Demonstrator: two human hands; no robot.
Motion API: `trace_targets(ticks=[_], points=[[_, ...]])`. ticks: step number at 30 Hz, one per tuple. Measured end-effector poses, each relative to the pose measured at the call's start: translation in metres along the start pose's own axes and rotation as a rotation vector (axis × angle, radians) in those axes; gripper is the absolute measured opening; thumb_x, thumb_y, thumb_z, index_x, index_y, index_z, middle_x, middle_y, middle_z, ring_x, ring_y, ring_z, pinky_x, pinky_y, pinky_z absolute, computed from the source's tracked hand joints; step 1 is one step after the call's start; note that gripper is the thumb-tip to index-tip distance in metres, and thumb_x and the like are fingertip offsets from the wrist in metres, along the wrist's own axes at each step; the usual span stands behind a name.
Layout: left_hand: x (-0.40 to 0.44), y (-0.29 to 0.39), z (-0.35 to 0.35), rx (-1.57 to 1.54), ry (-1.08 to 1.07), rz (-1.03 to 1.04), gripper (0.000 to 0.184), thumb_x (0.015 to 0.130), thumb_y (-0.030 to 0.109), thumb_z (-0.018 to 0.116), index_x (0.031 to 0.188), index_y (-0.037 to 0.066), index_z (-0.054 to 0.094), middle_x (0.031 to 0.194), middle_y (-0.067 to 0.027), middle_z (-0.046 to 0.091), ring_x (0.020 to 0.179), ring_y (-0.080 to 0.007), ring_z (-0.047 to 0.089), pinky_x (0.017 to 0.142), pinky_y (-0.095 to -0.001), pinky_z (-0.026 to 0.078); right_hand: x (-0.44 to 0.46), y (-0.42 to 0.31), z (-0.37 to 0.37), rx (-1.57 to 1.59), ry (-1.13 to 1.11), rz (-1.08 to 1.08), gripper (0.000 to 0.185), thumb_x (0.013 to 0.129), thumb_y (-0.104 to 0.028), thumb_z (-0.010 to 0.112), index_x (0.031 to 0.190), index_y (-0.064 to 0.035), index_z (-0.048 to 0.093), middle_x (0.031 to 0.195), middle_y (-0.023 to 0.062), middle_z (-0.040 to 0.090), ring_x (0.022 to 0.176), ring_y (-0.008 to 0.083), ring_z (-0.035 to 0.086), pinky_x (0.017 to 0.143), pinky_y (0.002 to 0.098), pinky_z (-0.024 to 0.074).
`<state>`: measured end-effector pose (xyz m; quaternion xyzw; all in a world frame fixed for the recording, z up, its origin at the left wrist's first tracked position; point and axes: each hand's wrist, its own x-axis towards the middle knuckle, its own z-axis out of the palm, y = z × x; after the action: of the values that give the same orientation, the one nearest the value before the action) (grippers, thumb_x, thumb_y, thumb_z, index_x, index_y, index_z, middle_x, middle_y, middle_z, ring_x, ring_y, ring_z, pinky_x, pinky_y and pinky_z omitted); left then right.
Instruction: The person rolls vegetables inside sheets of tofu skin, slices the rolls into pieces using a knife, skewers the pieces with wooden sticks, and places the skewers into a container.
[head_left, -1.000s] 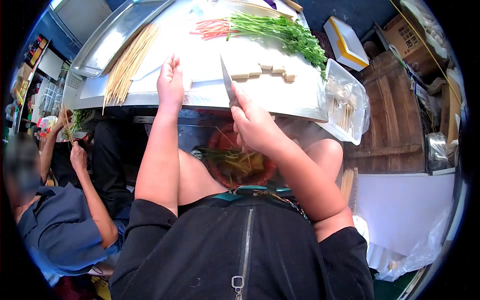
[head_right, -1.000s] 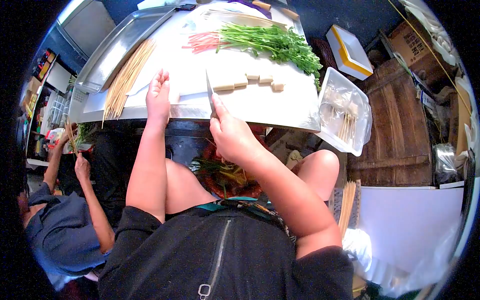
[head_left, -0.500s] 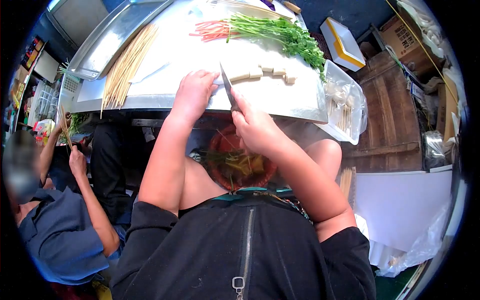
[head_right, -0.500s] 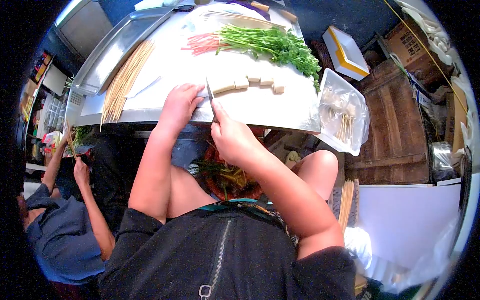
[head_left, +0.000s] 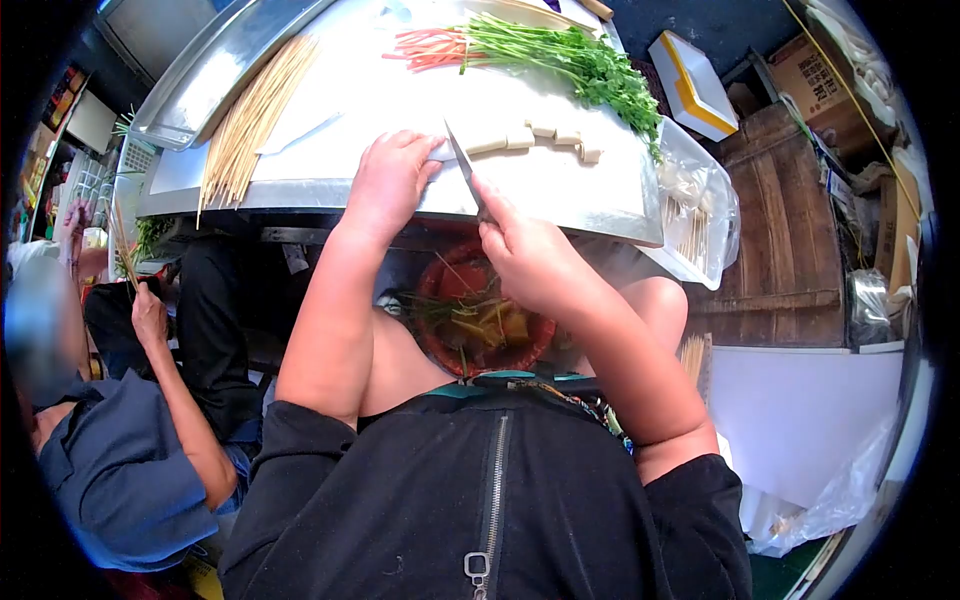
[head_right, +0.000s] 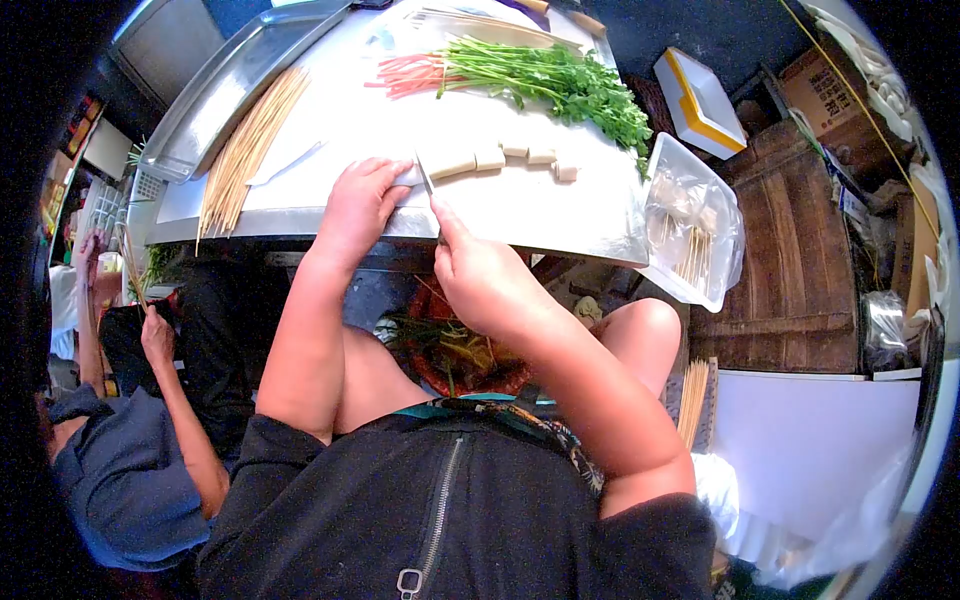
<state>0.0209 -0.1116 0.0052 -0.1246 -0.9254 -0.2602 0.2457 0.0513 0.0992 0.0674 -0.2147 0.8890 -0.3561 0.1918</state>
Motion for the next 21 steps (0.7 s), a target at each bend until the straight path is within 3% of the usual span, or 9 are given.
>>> trace_targets(ticks=[9, 11, 15, 21], points=[[-0.003, 0.005, 0.006, -0.010, 0.034, -0.038, 0.029, 0.084, 0.011, 0.068, 0.113, 0.002, 0.068, 0.109, -0.0144, 0.067, 0.105, -0.0332, 0.061, 0.095, -0.0400, 0.048, 0.001, 0.003, -0.005, -0.012, -0.039, -0.017, 0.054, 0.099, -0.016, 0.043, 0.152, -0.0134, 0.032, 0.081, 0.0163, 0.063, 0.053, 0.0192, 0.057, 0.061, 0.0363, 0.0532], [-0.004, 0.002, 0.011, -0.017, 0.072, -0.023, 0.027, 0.085, 0.012, 0.067, 0.110, 0.002, 0.069, 0.108, -0.0139, 0.067, 0.105, -0.0330, 0.061, 0.095, -0.0403, 0.048, 0.005, 0.008, -0.006, -0.059, -0.012, -0.102, 0.054, 0.100, -0.017, 0.042, 0.153, -0.0137, 0.032, 0.075, 0.0143, 0.061, 0.053, 0.0181, 0.057, 0.059, 0.0362, 0.0529], [-0.008, -0.004, 0.017, -0.029, 0.041, -0.020, 0.027, 0.088, 0.012, 0.066, 0.113, 0.000, 0.068, 0.112, -0.0172, 0.068, 0.107, -0.0348, 0.062, 0.096, -0.0402, 0.049, 0.021, 0.000, -0.018, -0.068, -0.120, -0.036, 0.055, 0.099, -0.018, 0.039, 0.154, -0.0150, 0.030, 0.071, 0.0116, 0.058, 0.054, 0.0194, 0.058, 0.057, 0.0360, 0.0530], [-0.009, -0.007, 0.018, -0.004, 0.071, 0.004, 0.028, 0.088, 0.012, 0.065, 0.113, 0.001, 0.068, 0.111, -0.0174, 0.068, 0.107, -0.0344, 0.062, 0.096, -0.0410, 0.049, 0.041, 0.004, -0.010, -0.075, -0.085, -0.065, 0.058, 0.097, -0.017, 0.039, 0.154, -0.0156, 0.028, 0.076, 0.0159, 0.062, 0.055, 0.0213, 0.061, 0.059, 0.0385, 0.0544]])
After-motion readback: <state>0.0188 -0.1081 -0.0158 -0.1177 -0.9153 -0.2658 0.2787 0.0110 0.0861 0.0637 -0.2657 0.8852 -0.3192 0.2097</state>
